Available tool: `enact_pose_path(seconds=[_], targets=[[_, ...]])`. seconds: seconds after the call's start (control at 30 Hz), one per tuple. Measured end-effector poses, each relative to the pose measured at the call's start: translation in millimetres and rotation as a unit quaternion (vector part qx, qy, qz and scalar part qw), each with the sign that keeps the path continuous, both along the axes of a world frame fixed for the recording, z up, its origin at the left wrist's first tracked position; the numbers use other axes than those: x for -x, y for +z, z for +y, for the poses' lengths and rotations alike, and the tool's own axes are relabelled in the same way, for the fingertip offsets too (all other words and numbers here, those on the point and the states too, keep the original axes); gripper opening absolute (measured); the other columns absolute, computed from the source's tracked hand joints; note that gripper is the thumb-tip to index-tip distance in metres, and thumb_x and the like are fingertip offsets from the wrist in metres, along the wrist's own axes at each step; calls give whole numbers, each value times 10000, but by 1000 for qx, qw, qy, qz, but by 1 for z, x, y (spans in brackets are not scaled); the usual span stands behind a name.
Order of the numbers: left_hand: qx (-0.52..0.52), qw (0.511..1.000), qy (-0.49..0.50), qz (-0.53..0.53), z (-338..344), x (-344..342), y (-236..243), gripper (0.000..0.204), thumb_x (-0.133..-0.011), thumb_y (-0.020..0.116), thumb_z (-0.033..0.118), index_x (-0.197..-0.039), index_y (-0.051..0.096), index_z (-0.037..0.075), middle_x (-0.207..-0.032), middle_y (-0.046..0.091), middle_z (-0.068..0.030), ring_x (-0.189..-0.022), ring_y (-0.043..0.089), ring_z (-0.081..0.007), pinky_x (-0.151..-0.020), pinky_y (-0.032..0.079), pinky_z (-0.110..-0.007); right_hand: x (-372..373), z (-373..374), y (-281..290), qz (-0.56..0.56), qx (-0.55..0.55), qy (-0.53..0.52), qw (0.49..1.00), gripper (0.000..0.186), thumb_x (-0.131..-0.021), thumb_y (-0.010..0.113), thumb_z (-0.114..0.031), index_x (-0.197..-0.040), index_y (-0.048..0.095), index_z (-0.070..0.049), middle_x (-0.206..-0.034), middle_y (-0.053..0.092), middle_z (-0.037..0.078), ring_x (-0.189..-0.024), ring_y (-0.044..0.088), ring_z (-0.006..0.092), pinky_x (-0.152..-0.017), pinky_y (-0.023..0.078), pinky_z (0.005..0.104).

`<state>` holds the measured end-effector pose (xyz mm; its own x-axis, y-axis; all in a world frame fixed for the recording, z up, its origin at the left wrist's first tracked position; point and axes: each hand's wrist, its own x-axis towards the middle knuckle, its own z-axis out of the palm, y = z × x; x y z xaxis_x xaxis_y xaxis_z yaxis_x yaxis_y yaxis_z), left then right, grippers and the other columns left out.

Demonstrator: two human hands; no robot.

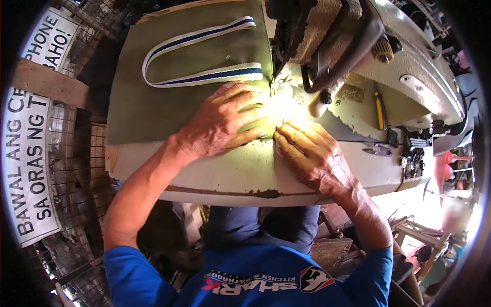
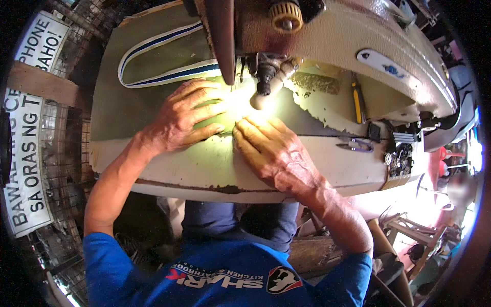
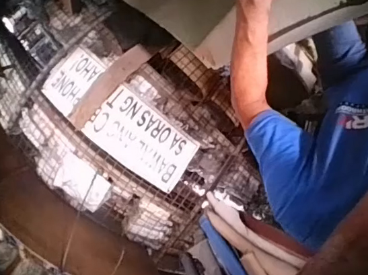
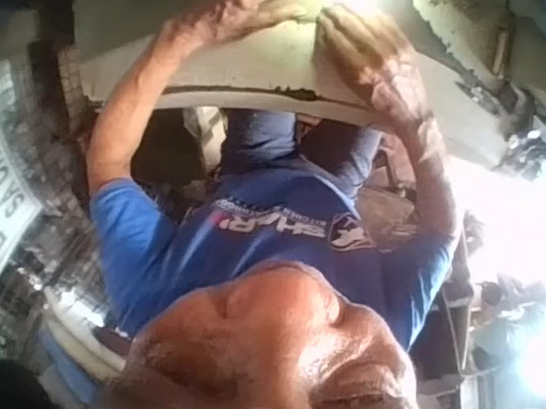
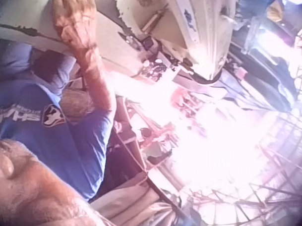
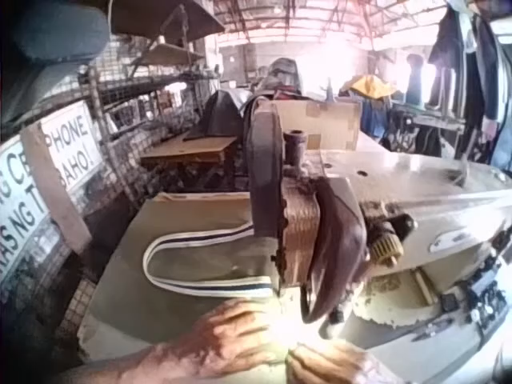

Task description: Sewing a blue and white strap onto a green fabric bag using an industrial sewing machine.

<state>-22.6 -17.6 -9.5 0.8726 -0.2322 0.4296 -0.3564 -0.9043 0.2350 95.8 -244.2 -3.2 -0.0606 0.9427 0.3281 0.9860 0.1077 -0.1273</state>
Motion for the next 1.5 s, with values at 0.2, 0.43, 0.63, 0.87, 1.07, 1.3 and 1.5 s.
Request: enact_pose_path(seconds=[0.2, 0.43, 0.63, 0.87, 1.07, 1.3, 1.5], targets=[[-12, 999, -10, -29, 29, -26, -9, 260, -813, 709, 246, -1034, 696, 109, -1132, 636, -73, -1164, 555, -272, -1048, 423, -416, -17, 31, 1, 44, -2, -11, 999, 333, -862, 596, -143, -1145, 622, 31, -1123, 622, 165, -965, 619, 293, -846, 499, 419], [-12, 1000, 12, -27, 55, -50, -13, 310, -812, 737, 280, -1041, 663, 85, -1136, 600, -42, -1147, 563, -260, -1029, 426, -419, -12, -21, 32, 36, 46, -148, 987, 349, -829, 712, -144, -1149, 645, -19, -1185, 621, 178, -1074, 616, 353, -896, 528, 462], [-37, 999, 8, -37, 57, -65, -5, 280, -790, 738, 175, -1023, 633, 60, -1117, 593, -69, -1141, 566, -282, -1012, 456, -418, -108, -169, 123, -121, -172, -451, 867, 387, -1030, 460, -210, -1355, 543, -16, -1330, 591, 131, -1237, 557, 229, -1074, 414, 362], [-117, 987, -18, -107, 75, -105, -1, 264, -833, 653, 70, -1095, 641, 34, -1190, 604, -96, -1204, 545, -281, -1101, 390, -415, -357, -315, 169, -253, -4, -512, 821, 462, -962, 492, -77, -1425, 497, -82, -1389, 545, 136, -1275, 523, 246, -1043, 429, 338], [-24, 1000, 8, -8, 86, -110, -25, 349, -950, 563, 228, -1270, 606, 97, -1348, 568, -69, -1320, 460, -258, -1157, 308, -422, -378, -377, 13, -219, -233, -589, 742, 344, -934, 572, -172, -1226, 598, 8, -1158, 670, 112, -1025, 644, 257, -859, 509, 377], [7, 992, 125, 7, 76, -93, -26, 290, -923, 592, 229, -1161, 622, 64, -1258, 590, -98, -1251, 507, -282, -1116, 348, -436, -326, -361, -7, -10, -288, -549, 785, 406, -1037, 420, -252, -1356, 521, -22, -1155, 636, 131, -1108, 611, 257, -918, 496, 364], [-35, 945, 318, -73, 84, -67, -39, 266, -908, 604, 232, -1085, 641, 36, -1140, 624, -126, -1075, 600, -322, -953, 483, -420, -418, -339, 132, -249, 51, -396, 882, 430, -945, 510, -142, -1358, 530, -26, -1260, 604, 195, -1092, 623, 320, -928, 502, 372]])
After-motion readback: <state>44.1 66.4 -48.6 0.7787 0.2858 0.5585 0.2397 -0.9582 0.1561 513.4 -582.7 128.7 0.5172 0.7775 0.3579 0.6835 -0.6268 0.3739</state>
